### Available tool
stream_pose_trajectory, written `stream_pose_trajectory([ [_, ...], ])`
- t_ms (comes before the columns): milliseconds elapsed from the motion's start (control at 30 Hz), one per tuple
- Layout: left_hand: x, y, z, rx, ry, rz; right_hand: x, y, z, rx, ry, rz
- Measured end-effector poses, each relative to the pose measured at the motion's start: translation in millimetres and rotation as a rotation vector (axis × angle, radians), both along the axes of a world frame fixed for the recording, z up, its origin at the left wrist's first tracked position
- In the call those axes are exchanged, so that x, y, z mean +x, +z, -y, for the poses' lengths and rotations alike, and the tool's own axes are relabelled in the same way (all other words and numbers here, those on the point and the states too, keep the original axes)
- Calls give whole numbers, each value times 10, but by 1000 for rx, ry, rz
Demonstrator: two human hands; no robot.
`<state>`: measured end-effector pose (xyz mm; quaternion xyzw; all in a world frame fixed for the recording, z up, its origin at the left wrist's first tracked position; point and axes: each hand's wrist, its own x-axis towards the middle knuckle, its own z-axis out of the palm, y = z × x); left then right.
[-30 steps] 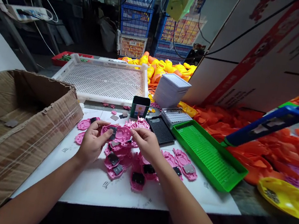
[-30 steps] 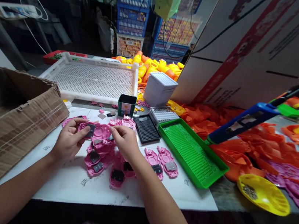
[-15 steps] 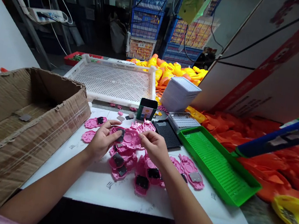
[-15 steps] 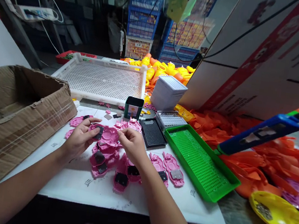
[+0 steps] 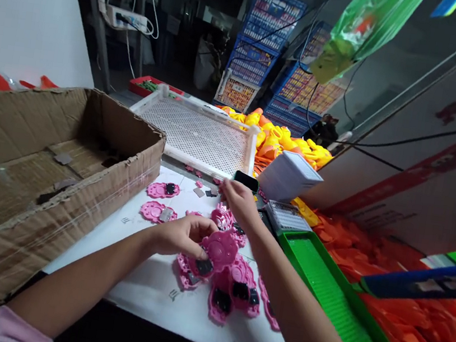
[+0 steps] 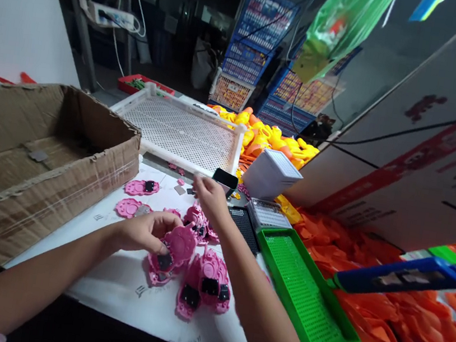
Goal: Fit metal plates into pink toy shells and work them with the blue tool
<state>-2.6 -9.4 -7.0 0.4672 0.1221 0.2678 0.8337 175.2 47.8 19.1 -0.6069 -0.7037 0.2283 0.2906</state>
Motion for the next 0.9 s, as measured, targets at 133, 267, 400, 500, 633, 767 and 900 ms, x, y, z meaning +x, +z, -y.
stream_pose_trajectory([
  [133,3,-89,12,-111,-54,24,-347,-74,-487,-69,113,338],
  [267,41,-158,20,-148,-13,11,-574,-228,-661,-179,154,495],
  [400,63,-183,17,-145,38,14,-571,-272,-680,-193,109,449],
  [500,59,-186,4,-129,41,29,-444,-206,-638,-160,48,259],
  [633,46,-157,-12,-118,120,35,-213,-78,-388,-127,-10,-89],
  [767,47,-94,-3,-143,191,28,50,-5,132,-82,-15,-508],
  [900,94,-87,22,-110,243,0,264,-93,615,-164,0,-1200],
])
